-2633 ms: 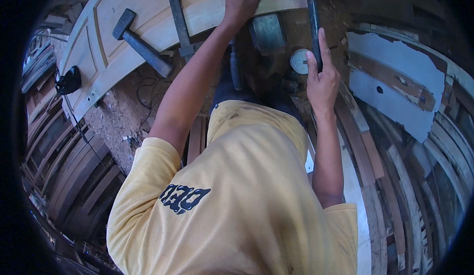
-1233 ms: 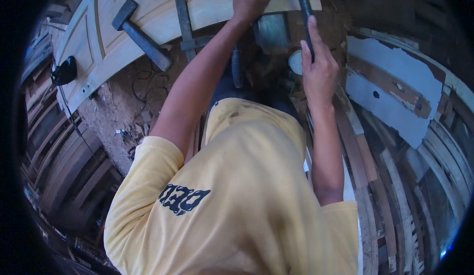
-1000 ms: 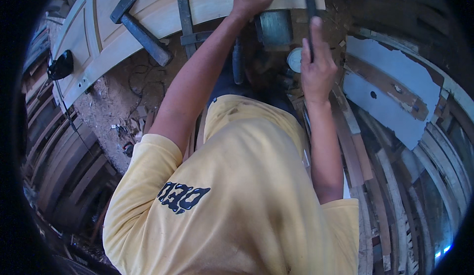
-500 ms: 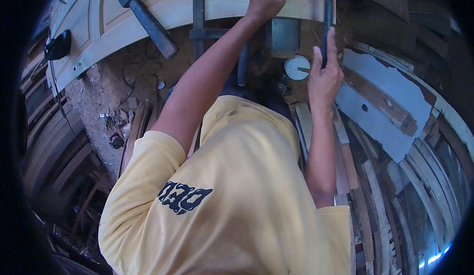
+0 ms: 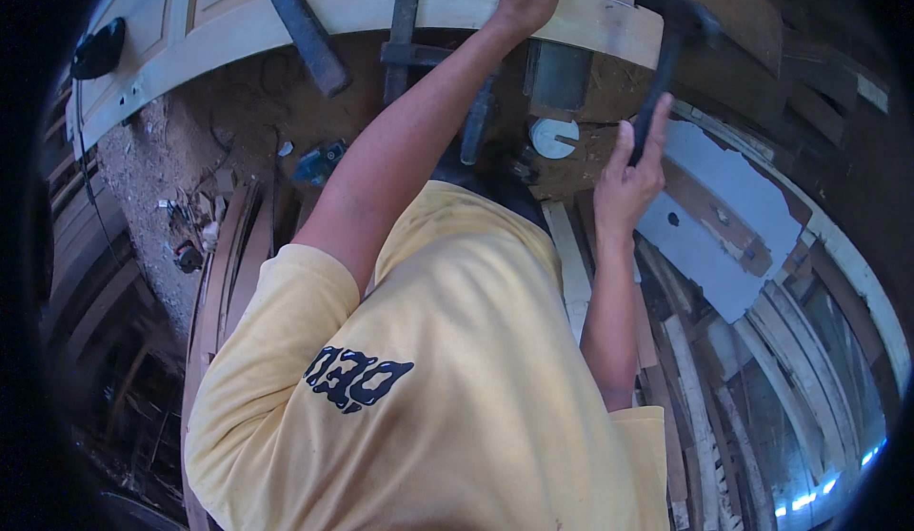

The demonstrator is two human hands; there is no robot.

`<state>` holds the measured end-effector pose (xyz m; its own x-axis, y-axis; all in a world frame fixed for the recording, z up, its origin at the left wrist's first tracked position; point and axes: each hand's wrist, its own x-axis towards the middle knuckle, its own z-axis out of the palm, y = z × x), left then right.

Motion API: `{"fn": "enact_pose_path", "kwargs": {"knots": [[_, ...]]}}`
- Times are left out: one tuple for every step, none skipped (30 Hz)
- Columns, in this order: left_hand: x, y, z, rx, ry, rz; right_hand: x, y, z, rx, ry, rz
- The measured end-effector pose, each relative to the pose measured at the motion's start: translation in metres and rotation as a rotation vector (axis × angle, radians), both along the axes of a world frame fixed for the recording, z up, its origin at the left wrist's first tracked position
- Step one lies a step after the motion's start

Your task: The person assembles a wooden door panel by positioning wood strips and securing them with a hammer. They use metal clamps to hold the assembly together and use a chisel for fine adjustments to the wood joints.

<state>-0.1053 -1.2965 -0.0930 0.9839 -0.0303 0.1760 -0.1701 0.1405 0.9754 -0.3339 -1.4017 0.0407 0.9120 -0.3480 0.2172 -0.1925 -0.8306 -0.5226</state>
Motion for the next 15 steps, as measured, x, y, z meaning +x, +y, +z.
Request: {"fn": "enact_pose_path", "kwargs": {"knots": [[-0.001,-0.002,0.004,0.013,0.011,-0.012,-0.008,-0.005,-0.008,0.043,0.002,-0.052],[0.0,-0.002,0.007,0.006,0.015,-0.011,-0.013,-0.008,-0.016,0.089,0.004,-0.097],[0.001,-0.002,0.01,-0.05,0.06,-0.014,-0.013,-0.011,-0.029,-0.006,-0.139,-0.082],[0.005,-0.001,0.007,-0.1,0.103,-0.007,-0.005,-0.006,-0.031,-0.093,-0.284,-0.057],[0.005,0.001,0.004,-0.101,0.101,0.0,-0.003,-0.005,-0.026,-0.093,-0.285,-0.049],[0.004,0.003,0.0,-0.118,0.113,0.011,-0.002,-0.004,-0.02,-0.063,0.064,-0.062],[0.004,0.004,-0.003,-0.136,0.125,0.018,-0.001,0.001,-0.011,-0.034,0.413,-0.077],[0.003,0.006,-0.007,-0.138,0.123,0.022,-0.002,0.003,-0.007,-0.036,0.412,-0.074],[0.003,0.007,-0.01,-0.158,0.133,0.003,-0.004,0.005,-0.003,0.023,0.411,-0.098],[0.005,0.007,-0.01,-0.181,0.139,-0.017,-0.004,0.005,0.001,0.079,0.406,-0.123],[0.007,0.006,-0.011,-0.187,0.136,-0.013,-0.008,0.002,-0.002,0.073,0.403,-0.118],[0.009,0.006,-0.011,-0.231,0.146,-0.027,-0.016,-0.003,-0.009,0.052,0.354,-0.076],[0.009,0.007,-0.01,-0.269,0.16,-0.043,-0.018,-0.002,-0.01,0.037,0.309,-0.034],[0.01,0.008,-0.008,-0.268,0.162,-0.038,-0.02,-0.003,-0.009,0.037,0.312,-0.029],[0.01,0.008,-0.007,-0.239,0.165,-0.034,-0.022,-0.004,-0.007,0.097,0.328,-0.092]]}}
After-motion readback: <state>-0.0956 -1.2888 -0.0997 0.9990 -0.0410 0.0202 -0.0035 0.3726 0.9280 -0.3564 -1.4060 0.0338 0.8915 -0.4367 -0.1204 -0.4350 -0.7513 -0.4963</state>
